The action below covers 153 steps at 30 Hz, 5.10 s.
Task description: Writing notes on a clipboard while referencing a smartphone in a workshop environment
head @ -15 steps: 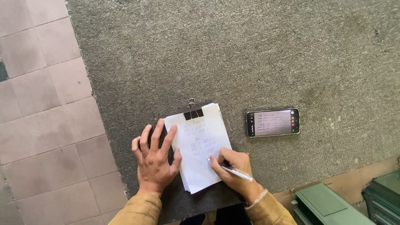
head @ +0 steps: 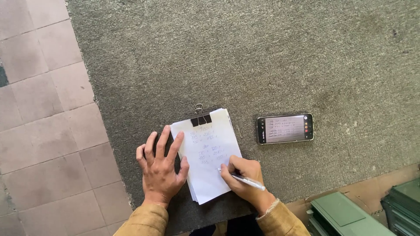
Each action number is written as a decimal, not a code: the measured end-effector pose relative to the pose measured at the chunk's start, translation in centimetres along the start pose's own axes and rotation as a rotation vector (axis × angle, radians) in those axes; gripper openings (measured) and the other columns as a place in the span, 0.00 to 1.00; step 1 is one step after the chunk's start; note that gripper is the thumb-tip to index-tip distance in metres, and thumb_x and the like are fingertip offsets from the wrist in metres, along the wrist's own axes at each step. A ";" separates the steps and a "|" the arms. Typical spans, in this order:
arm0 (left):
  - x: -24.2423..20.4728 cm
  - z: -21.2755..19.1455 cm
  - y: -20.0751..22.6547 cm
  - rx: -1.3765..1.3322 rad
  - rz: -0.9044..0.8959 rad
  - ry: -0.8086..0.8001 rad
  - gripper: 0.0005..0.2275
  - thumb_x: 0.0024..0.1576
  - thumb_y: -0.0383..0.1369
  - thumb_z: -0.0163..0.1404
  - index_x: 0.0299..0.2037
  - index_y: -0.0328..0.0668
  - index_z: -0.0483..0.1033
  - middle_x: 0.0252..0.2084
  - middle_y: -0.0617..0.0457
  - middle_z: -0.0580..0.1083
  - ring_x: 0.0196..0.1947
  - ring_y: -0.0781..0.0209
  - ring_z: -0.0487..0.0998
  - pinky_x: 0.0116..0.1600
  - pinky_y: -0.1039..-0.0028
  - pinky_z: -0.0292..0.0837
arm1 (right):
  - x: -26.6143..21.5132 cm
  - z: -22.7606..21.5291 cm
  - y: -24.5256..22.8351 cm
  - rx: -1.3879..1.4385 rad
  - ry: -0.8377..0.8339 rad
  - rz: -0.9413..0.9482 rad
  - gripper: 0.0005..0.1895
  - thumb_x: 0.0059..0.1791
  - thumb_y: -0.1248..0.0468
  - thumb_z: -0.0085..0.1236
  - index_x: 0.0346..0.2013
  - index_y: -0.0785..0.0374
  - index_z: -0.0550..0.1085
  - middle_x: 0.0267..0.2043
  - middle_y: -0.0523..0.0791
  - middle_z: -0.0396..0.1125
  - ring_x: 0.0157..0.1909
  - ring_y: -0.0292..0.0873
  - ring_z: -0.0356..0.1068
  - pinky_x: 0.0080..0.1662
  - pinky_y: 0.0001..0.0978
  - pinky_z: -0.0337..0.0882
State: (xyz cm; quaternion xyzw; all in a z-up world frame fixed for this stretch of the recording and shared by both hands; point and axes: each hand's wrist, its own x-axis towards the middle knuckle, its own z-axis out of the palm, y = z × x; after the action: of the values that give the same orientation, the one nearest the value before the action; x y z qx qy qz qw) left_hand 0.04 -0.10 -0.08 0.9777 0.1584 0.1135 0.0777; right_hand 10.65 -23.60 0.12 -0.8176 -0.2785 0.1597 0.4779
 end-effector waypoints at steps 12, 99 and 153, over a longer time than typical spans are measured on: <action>-0.1 0.1 0.1 0.002 -0.011 0.007 0.29 0.59 0.48 0.48 0.75 0.66 0.72 0.80 0.54 0.67 0.76 0.48 0.64 0.73 0.48 0.55 | -2.5 -2.2 -1.2 0.255 0.123 0.347 0.21 0.51 0.64 0.67 0.20 0.54 0.64 0.21 0.36 0.57 0.26 0.33 0.54 0.33 0.30 0.56; -0.9 1.4 -0.6 0.056 -0.023 0.046 0.28 0.57 0.46 0.47 0.72 0.68 0.76 0.77 0.56 0.71 0.76 0.47 0.65 0.72 0.52 0.53 | 1.4 -21.4 14.8 -1.119 0.739 0.184 0.05 0.60 0.60 0.60 0.44 0.57 0.74 0.35 0.47 0.70 0.39 0.58 0.77 0.44 0.50 0.74; -0.3 0.9 -0.1 -0.004 -0.012 0.046 0.29 0.56 0.45 0.49 0.72 0.65 0.75 0.77 0.55 0.70 0.75 0.46 0.65 0.72 0.51 0.55 | 0.8 -22.6 16.8 -1.117 0.687 0.157 0.06 0.62 0.63 0.59 0.46 0.64 0.75 0.38 0.52 0.70 0.40 0.63 0.74 0.45 0.55 0.70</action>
State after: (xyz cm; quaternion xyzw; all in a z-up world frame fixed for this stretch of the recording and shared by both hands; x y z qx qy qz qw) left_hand -0.05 -0.17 -1.00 0.9737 0.1659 0.1359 0.0766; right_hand 28.29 -45.22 -3.38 -0.9649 -0.0907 -0.2446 0.0307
